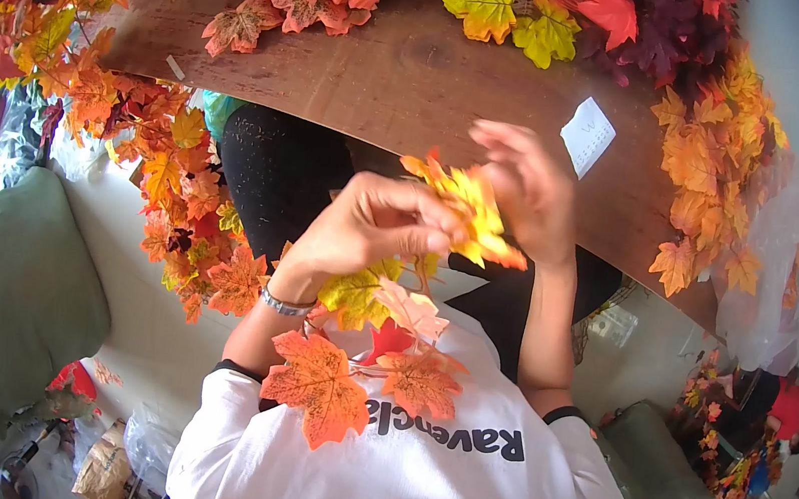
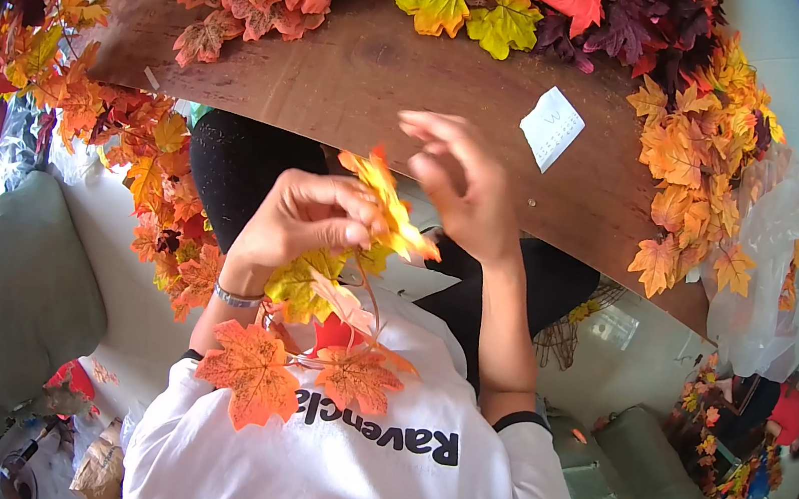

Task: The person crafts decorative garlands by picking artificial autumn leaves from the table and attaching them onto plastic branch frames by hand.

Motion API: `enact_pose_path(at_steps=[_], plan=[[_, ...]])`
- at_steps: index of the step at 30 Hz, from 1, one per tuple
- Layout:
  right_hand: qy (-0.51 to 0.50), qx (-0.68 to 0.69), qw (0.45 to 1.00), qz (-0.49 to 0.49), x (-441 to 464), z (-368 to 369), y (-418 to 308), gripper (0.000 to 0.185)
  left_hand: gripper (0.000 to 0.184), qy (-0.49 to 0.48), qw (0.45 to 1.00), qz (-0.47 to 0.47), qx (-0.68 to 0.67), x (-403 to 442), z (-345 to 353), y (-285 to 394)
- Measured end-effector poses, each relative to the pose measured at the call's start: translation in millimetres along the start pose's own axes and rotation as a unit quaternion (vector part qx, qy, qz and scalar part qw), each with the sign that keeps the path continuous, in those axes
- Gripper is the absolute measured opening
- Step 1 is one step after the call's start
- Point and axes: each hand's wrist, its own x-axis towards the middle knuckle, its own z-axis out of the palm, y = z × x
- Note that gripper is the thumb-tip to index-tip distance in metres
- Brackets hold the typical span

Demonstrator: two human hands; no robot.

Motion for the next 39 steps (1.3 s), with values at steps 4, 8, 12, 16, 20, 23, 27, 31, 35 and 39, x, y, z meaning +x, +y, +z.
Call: enact_pose_path(at_steps=[4, 8, 12, 16, 20, 23, 27, 31, 35, 39], plan=[[-0.26, 0.211, 0.942, 0.038, 5, 13, 11, 0.037, 0.013, -0.051, 0.999, -0.013, -0.009, -7, -5, 9], [-0.234, 0.192, 0.95, 0.083, 11, 12, 14, 0.023, 0.014, -0.051, 0.999, -0.013, -0.01, -18, -19, 23], [-0.144, -0.052, 0.984, -0.088, 22, 0, -5, 0.01, 0.014, 0.028, 0.99, 0.035, 0.13, -24, -34, 41], [-0.193, 0.157, 0.962, -0.112, 26, -8, -40, 0.011, 0.016, 0.106, 0.989, 0.097, 0.044, -22, -52, 56], [-0.231, 0.025, 0.972, 0.022, 3, 13, -58, 0.014, 0.011, 0.162, 0.978, 0.108, 0.073, -26, -34, 73], [-0.126, -0.139, 0.981, -0.052, -3, 10, -63, 0.013, 0.008, 0.264, 0.86, 0.191, 0.392, -38, -31, 67], [-0.121, -0.241, 0.955, -0.126, -5, 3, -69, 0.01, 0.007, 0.179, 0.742, 0.249, 0.596, -41, -34, 33], [-0.127, -0.347, 0.905, -0.209, 29, -15, -67, 0.008, 0.012, 0.009, 0.929, -0.057, 0.365, -46, -11, 4], [-0.271, -0.061, 0.951, -0.133, 45, 12, -19, 0.006, 0.027, -0.15, 0.977, -0.105, -0.11, -53, -7, -16], [-0.404, 0.281, 0.851, 0.181, 2, 74, 27, 0.017, 0.043, -0.086, 0.933, -0.134, -0.323, -68, -13, -52]])
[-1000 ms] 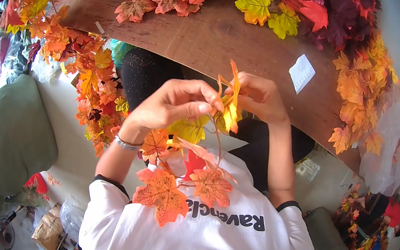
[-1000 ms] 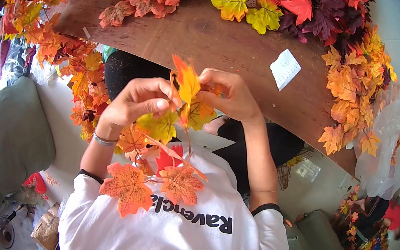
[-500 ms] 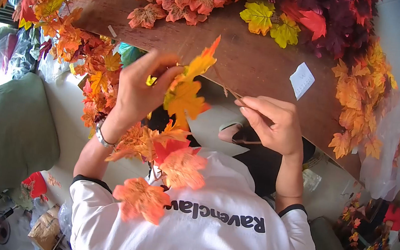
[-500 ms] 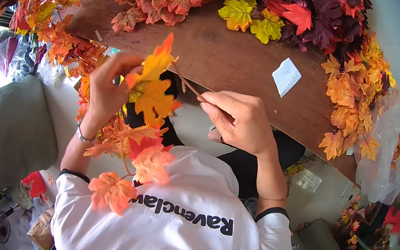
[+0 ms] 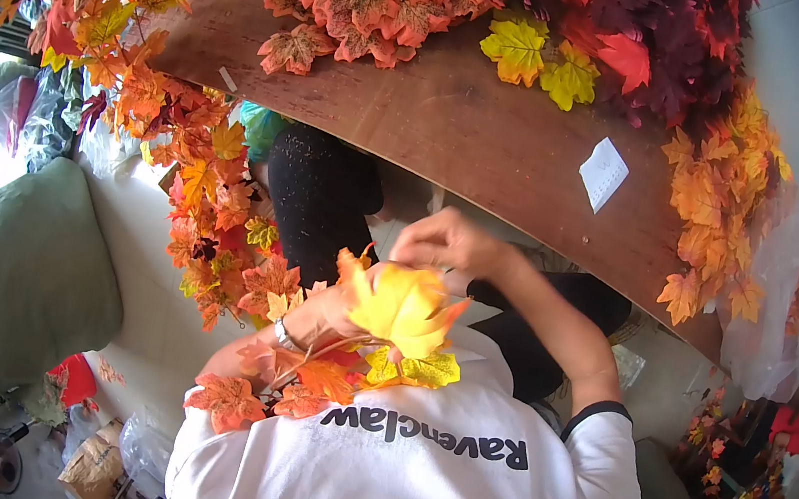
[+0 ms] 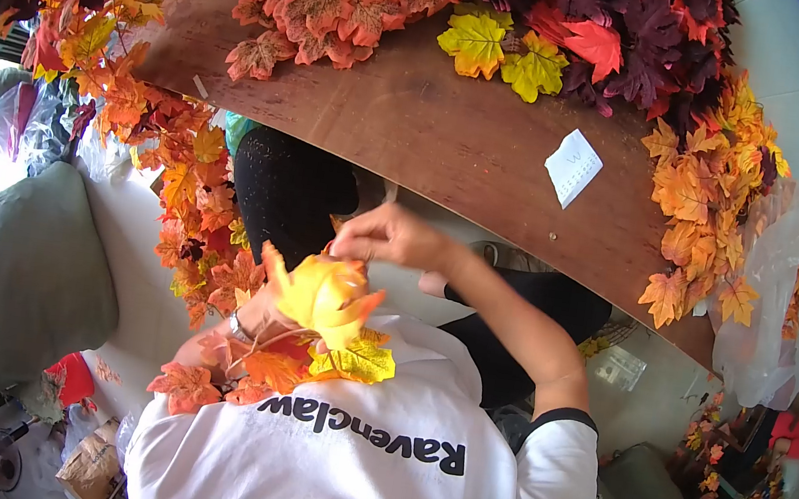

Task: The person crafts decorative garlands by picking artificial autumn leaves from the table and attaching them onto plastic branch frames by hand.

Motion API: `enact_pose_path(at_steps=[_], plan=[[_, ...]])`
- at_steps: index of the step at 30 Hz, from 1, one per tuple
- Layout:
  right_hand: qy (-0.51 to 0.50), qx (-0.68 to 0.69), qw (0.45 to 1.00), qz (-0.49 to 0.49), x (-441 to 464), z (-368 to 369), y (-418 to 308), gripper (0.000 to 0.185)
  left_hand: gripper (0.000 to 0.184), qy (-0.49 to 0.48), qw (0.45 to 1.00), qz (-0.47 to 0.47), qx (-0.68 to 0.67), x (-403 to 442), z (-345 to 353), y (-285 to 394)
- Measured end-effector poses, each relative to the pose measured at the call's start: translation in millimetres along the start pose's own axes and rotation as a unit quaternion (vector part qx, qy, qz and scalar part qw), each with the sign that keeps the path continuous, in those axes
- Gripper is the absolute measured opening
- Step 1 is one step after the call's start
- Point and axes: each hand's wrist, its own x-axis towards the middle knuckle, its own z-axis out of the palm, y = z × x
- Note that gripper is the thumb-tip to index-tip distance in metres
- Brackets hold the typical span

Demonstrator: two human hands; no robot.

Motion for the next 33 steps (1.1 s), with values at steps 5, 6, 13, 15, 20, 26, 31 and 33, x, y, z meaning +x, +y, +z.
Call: enact_pose_path(at_steps=[5, 6, 13, 15, 20, 26, 31, 33], plan=[[-0.024, 0.227, 0.971, 0.069, 3, 29, 24, 0.021, 0.037, -0.012, 0.978, 0.026, -0.205, -3, -52, -39], [-0.013, 0.089, 0.994, 0.06, 6, 19, 18, 0.019, 0.037, -0.034, 0.981, 0.046, -0.185, -5, -58, -41], [0.164, -0.318, 0.93, -0.086, 57, -58, -89, 0.014, 0.04, -0.09, 0.958, 0.204, -0.18, 11, -43, -9], [0.186, -0.375, 0.895, -0.156, 93, -80, -112, 0.015, 0.036, -0.108, 0.958, 0.187, -0.188, 17, -38, 7], [0.284, -0.64, 0.664, -0.264, 205, -99, -143, 0.021, 0.022, -0.011, 0.95, 0.307, 0.059, 20, -28, 24], [0.255, -0.832, 0.49, -0.039, 302, -94, -138, 0.029, 0.02, 0.038, 0.939, 0.295, 0.173, 7, -22, 41], [0.275, -0.841, 0.457, -0.095, 315, -134, -122, 0.024, 0.013, 0.11, 0.927, 0.299, 0.198, 2, -23, 49], [0.317, -0.789, 0.51, -0.13, 295, -144, -123, 0.017, 0.009, 0.139, 0.9, 0.32, 0.262, 4, -23, 52]])
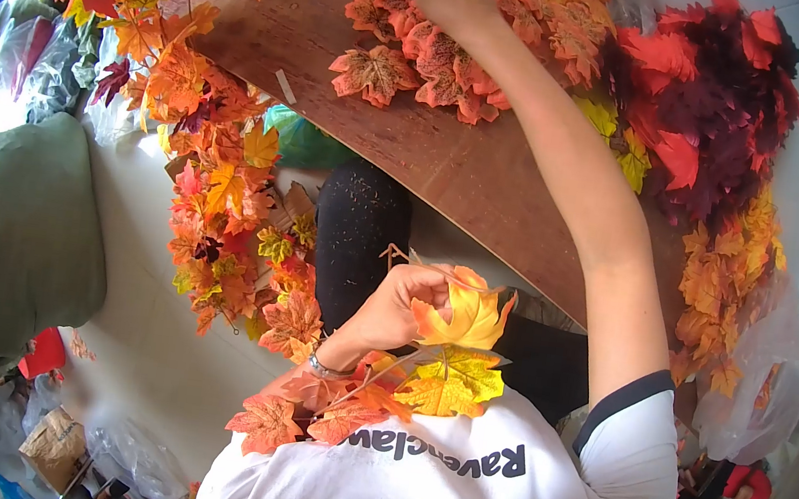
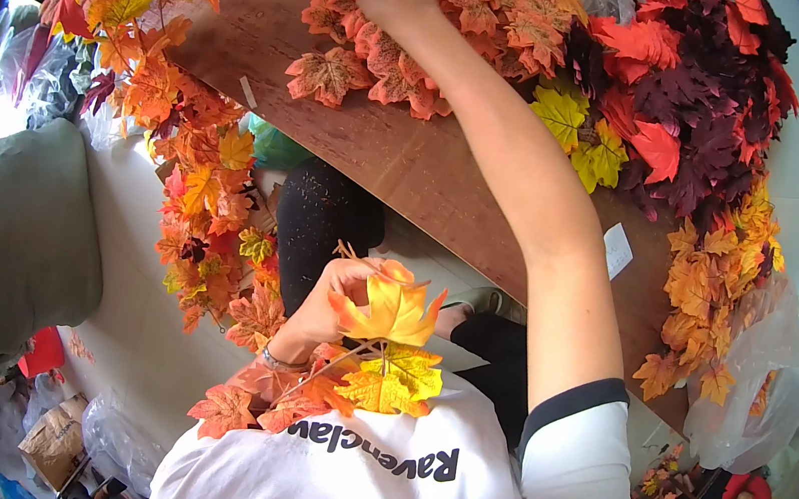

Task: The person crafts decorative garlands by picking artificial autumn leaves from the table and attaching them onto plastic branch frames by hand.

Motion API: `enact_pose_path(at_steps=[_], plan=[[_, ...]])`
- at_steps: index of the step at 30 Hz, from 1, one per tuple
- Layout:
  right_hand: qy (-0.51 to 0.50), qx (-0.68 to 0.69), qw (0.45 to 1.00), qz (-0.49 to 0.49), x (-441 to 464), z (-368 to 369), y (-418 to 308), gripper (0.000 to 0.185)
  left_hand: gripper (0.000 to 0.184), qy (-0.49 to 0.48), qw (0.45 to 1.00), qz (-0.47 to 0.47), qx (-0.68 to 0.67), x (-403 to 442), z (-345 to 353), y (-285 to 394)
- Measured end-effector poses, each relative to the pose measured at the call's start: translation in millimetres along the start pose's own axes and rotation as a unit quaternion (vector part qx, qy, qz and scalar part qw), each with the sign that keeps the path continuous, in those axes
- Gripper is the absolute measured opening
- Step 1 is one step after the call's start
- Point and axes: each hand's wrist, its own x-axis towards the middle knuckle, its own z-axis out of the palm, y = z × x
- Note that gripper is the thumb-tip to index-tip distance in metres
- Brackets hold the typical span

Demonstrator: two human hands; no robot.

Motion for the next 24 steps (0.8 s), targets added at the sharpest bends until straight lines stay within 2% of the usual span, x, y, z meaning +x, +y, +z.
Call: enact_pose_path(at_steps=[2, 3, 4, 6, 7, 8, 9, 10, 12, 14, 15, 16, 19, 21, 24], plan=[[-0.013, 0.11, 0.99, 0.089, -20, -39, 17, 0.015, 0.009, 0.005, 0.999, 0.031, 0.027, 6, 6, 7], [0.041, 0.125, 0.99, 0.06, -32, -63, 20, 0.012, 0.009, -0.004, 1.0, -0.006, -0.003, 4, 1, 1], [0.093, 0.139, 0.985, 0.031, -45, -88, 21, 0.01, 0.016, -0.004, 0.999, 0.009, -0.049, 8, 11, 12], [0.027, 0.163, 0.98, 0.115, -76, -130, 24, 0.009, 0.023, -0.018, 0.996, 0.082, -0.026, 12, 15, 8], [0.062, 0.263, 0.952, 0.141, -99, -141, 20, 0.008, 0.024, -0.009, 0.993, 0.12, -0.007, 15, 18, 5], [0.097, 0.36, 0.913, 0.166, -117, -150, 20, 0.007, 0.026, 0.006, 0.992, 0.11, 0.053, 16, 19, 3], [0.034, 0.302, 0.938, 0.165, -144, -138, 44, 0.018, 0.024, 0.034, 0.993, 0.1, 0.05, 18, 23, 0], [0.023, 0.323, 0.925, 0.2, -170, -138, 50, 0.017, 0.022, 0.061, 0.993, 0.089, 0.048, 19, 29, -3], [0.009, 0.361, 0.895, 0.262, -214, -146, 53, 0.016, 0.019, 0.102, 0.971, 0.15, 0.156, 23, 40, -7], [-0.002, 0.441, 0.836, 0.328, -262, -143, 58, 0.018, 0.021, 0.11, 0.932, 0.196, 0.285, 25, 42, -15], [-0.005, 0.479, 0.802, 0.357, -282, -142, 58, 0.019, 0.03, 0.09, 0.9, 0.23, 0.36, 26, 46, -11], [-0.024, 0.481, 0.783, 0.394, -298, -144, 55, 0.02, 0.031, 0.07, 0.881, 0.259, 0.389, 27, 47, -13], [0.006, 0.462, 0.78, 0.423, -332, -154, 46, 0.022, 0.038, 0.032, 0.816, 0.341, 0.466, 29, 56, -18], [0.033, 0.443, 0.788, 0.427, -345, -160, 42, 0.024, 0.037, 0.015, 0.808, 0.359, 0.466, 27, 67, -14], [-0.004, 0.499, 0.738, 0.454, -362, -168, 38, 0.021, 0.035, -0.01, 0.789, 0.38, 0.482, 25, 76, -15]])
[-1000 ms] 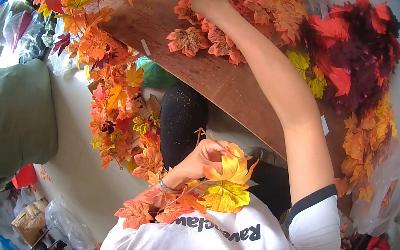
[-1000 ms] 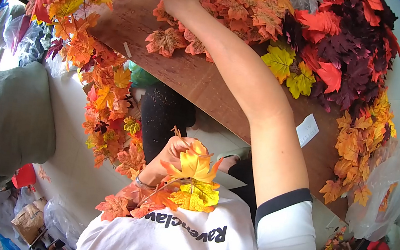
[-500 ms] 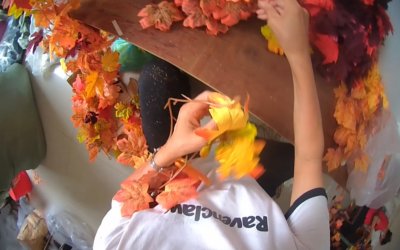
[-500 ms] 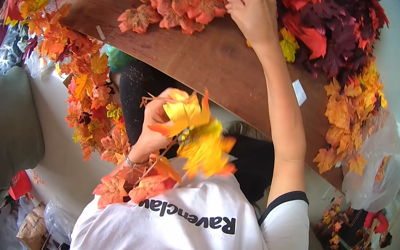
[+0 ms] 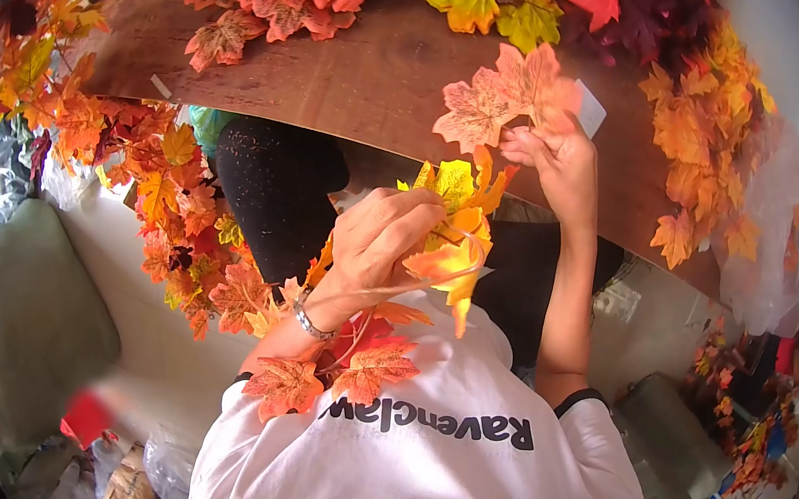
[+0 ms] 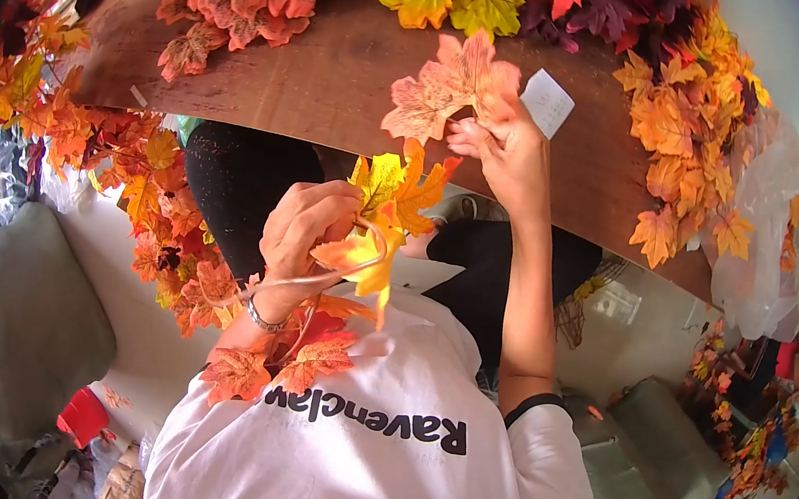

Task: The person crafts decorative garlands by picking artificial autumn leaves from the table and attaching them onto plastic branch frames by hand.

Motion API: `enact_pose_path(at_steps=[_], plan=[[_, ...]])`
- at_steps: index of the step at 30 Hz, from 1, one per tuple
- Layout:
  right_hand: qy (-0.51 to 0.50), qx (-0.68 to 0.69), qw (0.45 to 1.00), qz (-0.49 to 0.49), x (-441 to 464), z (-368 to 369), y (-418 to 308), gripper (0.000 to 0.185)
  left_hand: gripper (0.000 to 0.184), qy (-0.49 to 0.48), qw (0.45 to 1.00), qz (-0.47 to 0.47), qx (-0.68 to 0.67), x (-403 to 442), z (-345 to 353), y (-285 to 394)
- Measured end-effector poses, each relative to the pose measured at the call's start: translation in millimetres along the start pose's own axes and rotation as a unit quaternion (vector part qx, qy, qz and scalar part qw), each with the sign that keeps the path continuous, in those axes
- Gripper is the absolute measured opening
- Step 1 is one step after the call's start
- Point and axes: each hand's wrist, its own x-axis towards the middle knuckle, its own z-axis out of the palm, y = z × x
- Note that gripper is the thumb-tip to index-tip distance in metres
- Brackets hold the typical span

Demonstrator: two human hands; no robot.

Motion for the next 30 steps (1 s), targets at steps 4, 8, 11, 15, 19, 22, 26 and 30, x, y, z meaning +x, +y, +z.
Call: enact_pose_path(at_steps=[4, 8, 11, 15, 19, 22, 26, 30], plan=[[-0.04, 0.235, 0.971, 0.022, -23, -1, -13, 0.014, 0.03, -0.014, 1.0, 0.011, 0.002, -1, 10, 5], [-0.04, 0.512, 0.858, 0.004, -37, 14, -26, 0.013, 0.029, -0.032, 0.999, 0.007, -0.009, 2, 14, 10], [-0.08, 0.406, 0.907, 0.084, -52, 17, -42, 0.015, 0.031, -0.007, 1.0, 0.016, 0.001, 6, 14, 15], [-0.121, 0.436, 0.885, 0.105, -56, 28, -31, 0.013, 0.031, -0.009, 1.0, 0.011, 0.017, 13, 10, 22], [-0.157, 0.622, 0.755, 0.136, -61, 44, -6, 0.012, 0.029, -0.013, 1.0, -0.001, 0.006, 13, 13, 27], [-0.234, 0.684, 0.685, 0.086, -63, 56, -10, 0.015, 0.026, 0.006, 1.0, -0.008, -0.008, 10, 20, 24], [-0.248, 0.696, 0.671, 0.064, -65, 62, -4, 0.015, 0.024, 0.019, 1.0, -0.008, -0.011, 9, 20, 23], [-0.245, 0.668, 0.702, 0.039, -64, 65, -4, 0.019, 0.023, 0.019, 1.0, -0.005, -0.017, 8, 21, 21]])
